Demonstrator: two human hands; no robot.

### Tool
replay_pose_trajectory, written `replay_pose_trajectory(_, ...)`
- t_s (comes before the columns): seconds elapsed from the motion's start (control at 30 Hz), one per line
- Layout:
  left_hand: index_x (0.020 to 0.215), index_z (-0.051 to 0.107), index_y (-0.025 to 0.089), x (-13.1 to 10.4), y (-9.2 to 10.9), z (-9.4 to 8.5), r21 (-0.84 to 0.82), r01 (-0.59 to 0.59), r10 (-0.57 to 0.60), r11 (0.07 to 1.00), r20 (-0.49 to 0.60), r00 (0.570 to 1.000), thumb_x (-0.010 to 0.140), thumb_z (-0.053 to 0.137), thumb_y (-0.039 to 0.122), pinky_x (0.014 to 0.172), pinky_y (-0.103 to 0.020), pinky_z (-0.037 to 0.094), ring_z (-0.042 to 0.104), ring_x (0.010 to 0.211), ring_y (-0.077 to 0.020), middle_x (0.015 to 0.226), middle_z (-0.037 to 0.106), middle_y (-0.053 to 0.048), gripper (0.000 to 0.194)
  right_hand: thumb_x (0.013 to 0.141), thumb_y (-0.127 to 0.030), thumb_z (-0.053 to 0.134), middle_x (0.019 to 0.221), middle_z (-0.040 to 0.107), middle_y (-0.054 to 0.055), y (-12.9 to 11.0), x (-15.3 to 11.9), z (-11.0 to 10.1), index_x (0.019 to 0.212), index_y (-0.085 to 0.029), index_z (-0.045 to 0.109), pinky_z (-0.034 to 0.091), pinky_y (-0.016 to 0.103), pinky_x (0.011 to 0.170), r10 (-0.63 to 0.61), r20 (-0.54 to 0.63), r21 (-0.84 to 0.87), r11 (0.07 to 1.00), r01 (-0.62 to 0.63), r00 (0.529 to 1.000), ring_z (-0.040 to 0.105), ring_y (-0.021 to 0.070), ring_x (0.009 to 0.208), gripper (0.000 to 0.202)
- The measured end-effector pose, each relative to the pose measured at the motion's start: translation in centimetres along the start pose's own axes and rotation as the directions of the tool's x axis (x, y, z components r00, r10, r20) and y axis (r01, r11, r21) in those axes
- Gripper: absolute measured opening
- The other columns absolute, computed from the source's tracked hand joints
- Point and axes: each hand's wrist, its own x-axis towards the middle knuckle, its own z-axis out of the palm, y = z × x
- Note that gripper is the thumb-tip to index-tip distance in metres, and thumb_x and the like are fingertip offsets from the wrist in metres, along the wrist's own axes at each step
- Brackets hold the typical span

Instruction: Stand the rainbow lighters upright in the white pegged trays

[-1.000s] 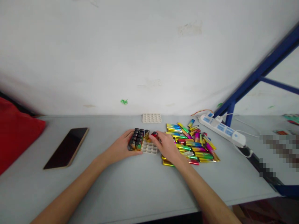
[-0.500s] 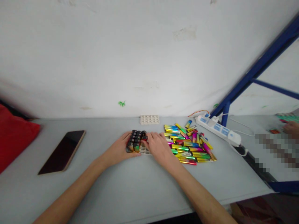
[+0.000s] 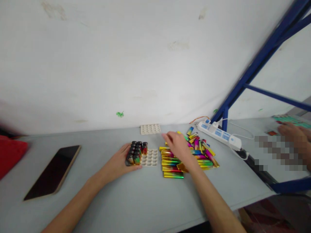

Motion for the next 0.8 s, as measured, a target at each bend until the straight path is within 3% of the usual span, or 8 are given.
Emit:
replay_pose_trajectory(0.13,0.151,0.070,0.027,0.1,-0.3,0.1,-0.006,0.010,-0.010,1.000,-0.012,1.000,0.084,0.095,0.055,0.133,-0.066,0.055,0.072,0.150,-0.0456,0.160,0.074,-0.017,0.077,0.124,-0.034,0.053,0.128,0.087,0.020,7.1,2.5,-3.4,0.129,-0.014,0.082,0.052,0.037,0.104,0.465,-0.080,-0.128,0.873,-0.471,0.882,0.081,0.0310,0.122,0.035)
replay_pose_trajectory(0.2,0.150,0.071,0.027,0.2,-0.3,0.1,0.000,0.011,-0.011,1.000,-0.014,1.000,0.082,0.096,0.056,0.133,-0.067,0.055,0.071,0.151,-0.0475,0.161,0.074,-0.017,0.078,0.120,-0.031,0.058,0.137,0.084,0.026,9.2,3.4,-4.1,0.139,-0.011,0.080,0.052,0.046,0.113,0.539,-0.089,-0.141,0.825,-0.547,0.837,0.078,0.0370,0.133,0.035)
replay_pose_trajectory(0.4,0.153,0.068,0.024,0.3,0.1,-0.1,-0.024,0.009,-0.009,1.000,0.016,1.000,0.083,0.096,0.056,0.135,-0.070,0.051,0.069,0.151,-0.0466,0.162,0.072,-0.021,0.081,0.108,-0.028,0.072,0.143,0.079,0.036,10.3,5.0,-3.4,0.135,-0.006,0.082,0.046,0.067,0.125,0.593,-0.077,-0.074,0.798,-0.598,0.801,0.071,0.0484,0.145,0.036)
replay_pose_trajectory(0.6,0.153,0.069,0.028,0.2,0.0,0.1,-0.053,0.005,-0.004,0.999,0.021,1.000,0.082,0.096,0.057,0.136,-0.066,0.049,0.069,0.152,-0.0439,0.161,0.072,-0.018,0.082,0.108,-0.047,0.071,0.109,0.087,0.013,8.2,5.4,-3.1,0.115,-0.016,0.087,0.063,0.042,0.104,0.414,0.018,0.296,0.867,-0.400,0.910,0.080,0.0325,0.117,0.036)
replay_pose_trajectory(0.67,0.153,0.069,0.028,0.1,0.0,0.1,-0.061,0.006,-0.004,0.998,0.022,1.000,0.082,0.097,0.057,0.138,-0.065,0.048,0.068,0.154,-0.0439,0.161,0.072,-0.018,0.082,0.104,-0.064,0.072,0.105,0.084,0.008,6.4,4.4,-2.5,0.113,-0.021,0.083,0.065,0.038,0.089,0.314,0.066,0.648,0.709,-0.280,0.947,0.079,0.0273,0.102,0.046)
replay_pose_trajectory(0.7,0.153,0.070,0.027,0.1,0.1,0.1,-0.062,0.006,-0.005,0.998,0.018,1.000,0.082,0.098,0.057,0.138,-0.065,0.048,0.068,0.154,-0.0442,0.161,0.072,-0.018,0.082,0.097,-0.072,0.078,0.104,0.082,0.007,5.4,3.7,-2.1,0.112,-0.023,0.081,0.065,0.037,0.083,0.258,0.098,0.816,0.532,-0.225,0.961,0.077,0.0253,0.094,0.051)
replay_pose_trajectory(0.77,0.151,0.071,0.026,0.1,0.2,0.1,-0.065,0.003,-0.002,0.998,0.017,1.000,0.081,0.099,0.056,0.138,-0.065,0.049,0.068,0.153,-0.0441,0.159,0.072,-0.018,0.081,0.082,-0.078,0.090,0.099,0.078,0.002,3.2,2.3,-1.1,0.109,-0.026,0.074,0.059,0.034,0.069,0.155,0.174,0.945,0.252,-0.210,0.972,0.069,0.0193,0.075,0.061)
replay_pose_trajectory(0.8,0.151,0.072,0.026,0.1,0.3,0.1,-0.065,0.002,-0.001,0.998,0.017,1.000,0.082,0.099,0.056,0.137,-0.065,0.049,0.069,0.152,-0.0439,0.159,0.073,-0.018,0.080,0.079,-0.080,0.091,0.092,0.074,-0.001,2.1,1.6,-0.5,0.110,-0.027,0.071,0.053,0.031,0.062,0.117,0.211,0.952,0.203,-0.231,0.971,0.060,0.0157,0.065,0.064)
